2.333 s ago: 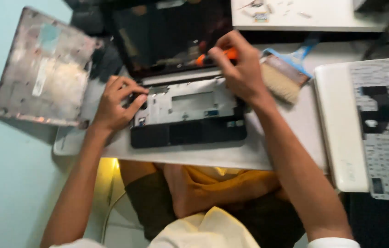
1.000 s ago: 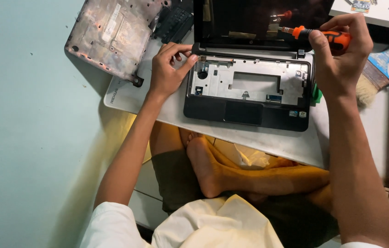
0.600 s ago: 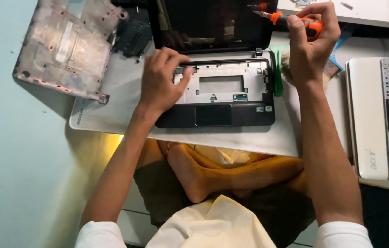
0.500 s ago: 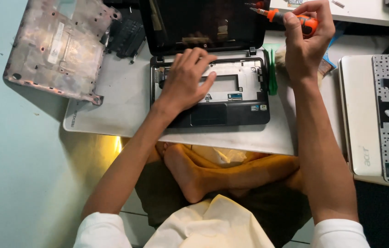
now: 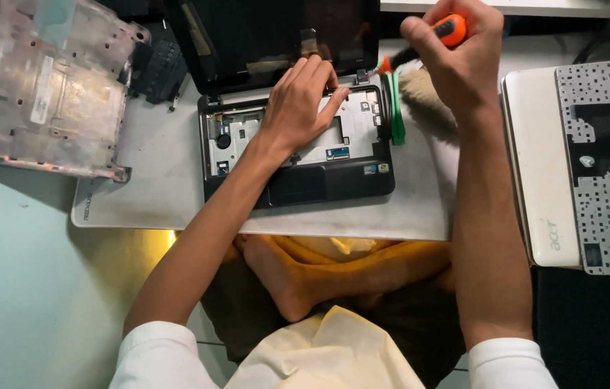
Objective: The person uses a plastic pry tool to detach the keyboard from a laptop, removes it, and then uses a screwdriver to remove several screws from the internal chassis.
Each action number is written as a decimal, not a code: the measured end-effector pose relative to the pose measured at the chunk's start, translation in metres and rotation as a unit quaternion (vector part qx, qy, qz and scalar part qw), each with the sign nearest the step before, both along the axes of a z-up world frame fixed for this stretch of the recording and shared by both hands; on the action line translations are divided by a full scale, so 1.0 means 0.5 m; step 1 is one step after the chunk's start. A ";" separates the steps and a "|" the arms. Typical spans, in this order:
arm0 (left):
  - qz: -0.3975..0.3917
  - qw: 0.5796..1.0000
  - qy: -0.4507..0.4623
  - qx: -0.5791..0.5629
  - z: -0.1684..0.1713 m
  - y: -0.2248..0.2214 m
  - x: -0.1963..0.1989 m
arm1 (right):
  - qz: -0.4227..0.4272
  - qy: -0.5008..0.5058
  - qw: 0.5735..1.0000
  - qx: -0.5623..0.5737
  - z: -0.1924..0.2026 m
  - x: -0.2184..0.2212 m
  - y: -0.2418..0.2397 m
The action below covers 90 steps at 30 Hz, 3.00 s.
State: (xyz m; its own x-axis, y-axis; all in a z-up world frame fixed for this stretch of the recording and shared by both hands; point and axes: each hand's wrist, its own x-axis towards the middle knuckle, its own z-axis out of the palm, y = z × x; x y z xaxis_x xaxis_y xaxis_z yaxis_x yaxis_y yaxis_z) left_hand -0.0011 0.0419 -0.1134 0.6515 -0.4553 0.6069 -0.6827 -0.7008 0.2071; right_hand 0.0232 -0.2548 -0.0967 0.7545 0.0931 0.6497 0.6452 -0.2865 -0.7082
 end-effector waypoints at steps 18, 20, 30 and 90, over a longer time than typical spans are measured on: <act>0.023 1.000 0.005 0.007 -0.035 0.000 0.010 | 0.028 -0.011 0.971 -0.239 0.017 -0.029 0.003; 0.023 1.000 0.007 0.004 -0.039 0.001 0.012 | 0.021 -0.006 0.971 -0.237 0.027 -0.040 0.006; 0.020 0.999 -0.004 -0.024 -0.051 0.003 0.019 | 0.013 -0.005 0.967 -0.253 0.036 -0.058 0.010; 0.032 0.998 -0.020 -0.041 -0.083 -0.007 0.044 | -0.001 0.192 0.648 -0.737 0.250 -0.140 0.179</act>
State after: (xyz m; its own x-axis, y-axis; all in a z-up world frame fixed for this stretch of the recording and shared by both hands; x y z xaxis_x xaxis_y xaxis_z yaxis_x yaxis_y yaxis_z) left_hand 0.0209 0.0383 -0.1549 0.6524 -0.3606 0.6666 -0.6457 -0.7250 0.2398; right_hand -0.0468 -0.1651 0.0284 0.8358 0.3976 -0.3788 0.5005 -0.8353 0.2275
